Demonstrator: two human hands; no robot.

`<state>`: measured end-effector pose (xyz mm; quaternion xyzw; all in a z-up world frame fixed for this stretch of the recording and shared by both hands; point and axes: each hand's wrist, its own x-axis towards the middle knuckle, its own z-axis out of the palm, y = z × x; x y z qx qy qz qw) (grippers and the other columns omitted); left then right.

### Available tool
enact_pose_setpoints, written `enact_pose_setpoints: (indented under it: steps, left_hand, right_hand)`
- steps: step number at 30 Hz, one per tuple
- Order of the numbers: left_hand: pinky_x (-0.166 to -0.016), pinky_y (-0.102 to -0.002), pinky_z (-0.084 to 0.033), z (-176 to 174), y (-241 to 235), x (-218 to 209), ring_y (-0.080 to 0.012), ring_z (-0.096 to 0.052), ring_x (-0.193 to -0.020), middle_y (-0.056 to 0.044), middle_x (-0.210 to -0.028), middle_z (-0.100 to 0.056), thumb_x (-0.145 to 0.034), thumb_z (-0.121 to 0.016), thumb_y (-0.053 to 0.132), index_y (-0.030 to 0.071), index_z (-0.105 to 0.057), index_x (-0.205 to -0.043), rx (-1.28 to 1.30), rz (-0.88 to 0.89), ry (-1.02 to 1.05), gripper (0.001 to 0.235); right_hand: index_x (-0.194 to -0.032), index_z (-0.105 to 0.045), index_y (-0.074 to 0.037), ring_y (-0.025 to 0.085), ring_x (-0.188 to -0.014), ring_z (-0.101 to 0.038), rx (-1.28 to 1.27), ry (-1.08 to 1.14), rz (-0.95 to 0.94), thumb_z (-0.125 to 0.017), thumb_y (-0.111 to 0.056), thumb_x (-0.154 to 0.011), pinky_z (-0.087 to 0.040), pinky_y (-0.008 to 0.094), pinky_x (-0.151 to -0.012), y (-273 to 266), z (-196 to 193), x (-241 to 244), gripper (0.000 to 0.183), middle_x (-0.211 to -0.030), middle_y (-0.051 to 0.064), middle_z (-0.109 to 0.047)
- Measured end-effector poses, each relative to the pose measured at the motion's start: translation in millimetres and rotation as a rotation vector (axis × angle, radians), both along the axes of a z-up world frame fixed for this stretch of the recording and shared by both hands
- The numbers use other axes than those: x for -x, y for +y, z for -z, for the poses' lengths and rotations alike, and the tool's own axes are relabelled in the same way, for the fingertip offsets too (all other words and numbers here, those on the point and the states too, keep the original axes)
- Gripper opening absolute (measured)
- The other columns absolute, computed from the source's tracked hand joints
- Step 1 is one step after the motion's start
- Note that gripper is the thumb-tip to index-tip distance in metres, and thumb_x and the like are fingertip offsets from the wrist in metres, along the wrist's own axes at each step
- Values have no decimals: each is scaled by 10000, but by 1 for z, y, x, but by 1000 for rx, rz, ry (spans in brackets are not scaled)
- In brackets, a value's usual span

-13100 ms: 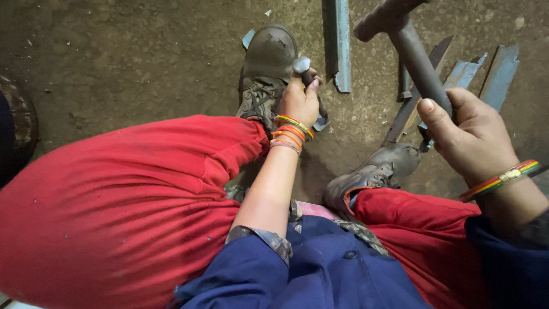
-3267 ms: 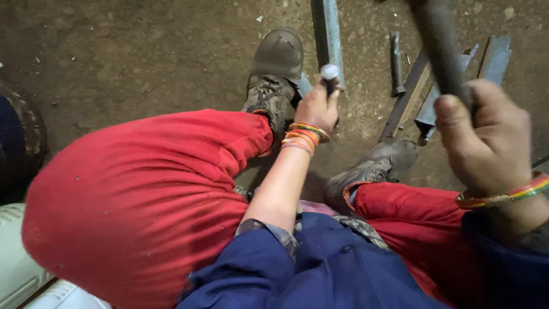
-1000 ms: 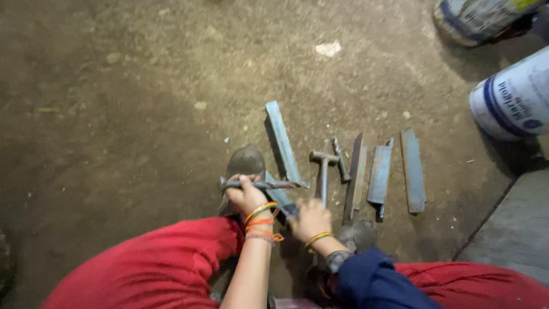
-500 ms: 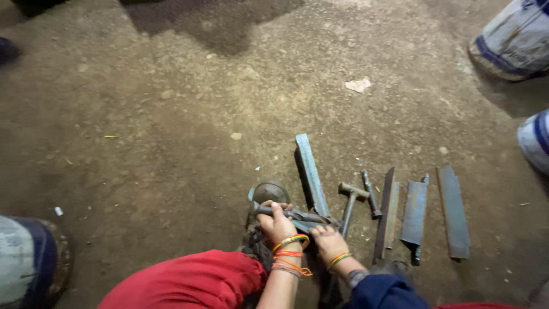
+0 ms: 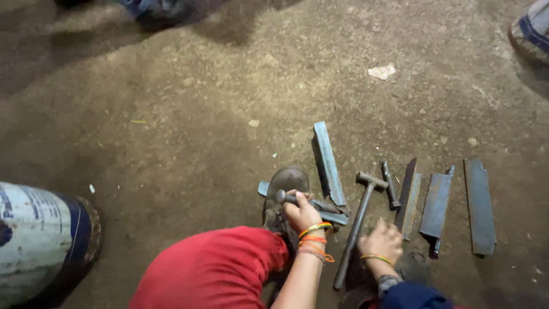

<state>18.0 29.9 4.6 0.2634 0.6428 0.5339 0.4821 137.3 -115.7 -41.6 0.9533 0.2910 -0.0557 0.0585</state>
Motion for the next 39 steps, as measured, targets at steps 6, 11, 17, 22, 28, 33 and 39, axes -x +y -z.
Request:
enact_pose_setpoints:
  steps: [6,11,17,22,28,33,39]
  left_hand:
    - [-779,-362,-545,-14,-10,0,-206,-712,-791,-76,-850,-739,-962,-603,170,69,-636,-1066,74,28,76,148]
    - [-797,-378,-556,-4,-3,4,-239,-702,-829,-98,-904,-726,-967,-625,197,30,-665,-1087,-138,-4,113,209]
    - [-820,-354,-553,1,2,12,-208,-707,-843,-98,-931,-720,-981,-601,142,15,-649,-1103,-193,24,115,182]
    - [-820,-343,-541,0,4,10,-191,-664,-835,-85,-924,-686,-992,-577,81,29,-615,-1132,-154,29,-61,153]
    - [-850,-331,-535,6,-4,4,-180,-677,-869,-85,-938,-713,-1014,-585,86,33,-637,-1151,-151,114,-27,156]
    - [-845,-314,-531,18,-13,5,-172,-677,-906,-82,-988,-724,-1045,-594,86,39,-646,-1171,-239,273,-43,144]
    - [-730,-272,-532,29,-20,2,-118,-656,-874,-51,-990,-715,-1034,-585,120,61,-604,-1177,-163,367,-216,156]
  right_hand:
    - [-1531,-409,-82,402,-1376,-397,-96,61,289,-738,-281,-799,-450,563,-1020,-25,12,-11,827,-1544,163,-377]
    - [-1355,-551,-53,423,-1289,-516,24,233,404,-748,-252,-817,-494,547,-997,-39,28,-45,607,-1426,214,-507]
    - [-1192,-652,-14,464,-1170,-622,-116,219,423,-739,-205,-832,-520,535,-966,-42,55,-82,417,-1298,282,-606]
    - [-1160,-578,-25,503,-1133,-566,-381,-70,356,-723,-181,-752,-471,573,-913,-48,25,-57,461,-1211,291,-561]
    - [-1135,-613,-75,440,-1100,-640,-390,200,-28,-637,-233,-976,-511,523,-972,-33,16,-21,226,-1162,237,-663]
    - [-1171,-519,11,497,-1002,-638,-239,355,-63,-764,-362,-860,-514,559,-855,-7,25,13,544,-1125,312,-642]
    - [-1202,-458,34,495,-970,-671,-171,419,74,-773,-344,-851,-532,556,-856,-4,37,15,605,-1049,319,-670]
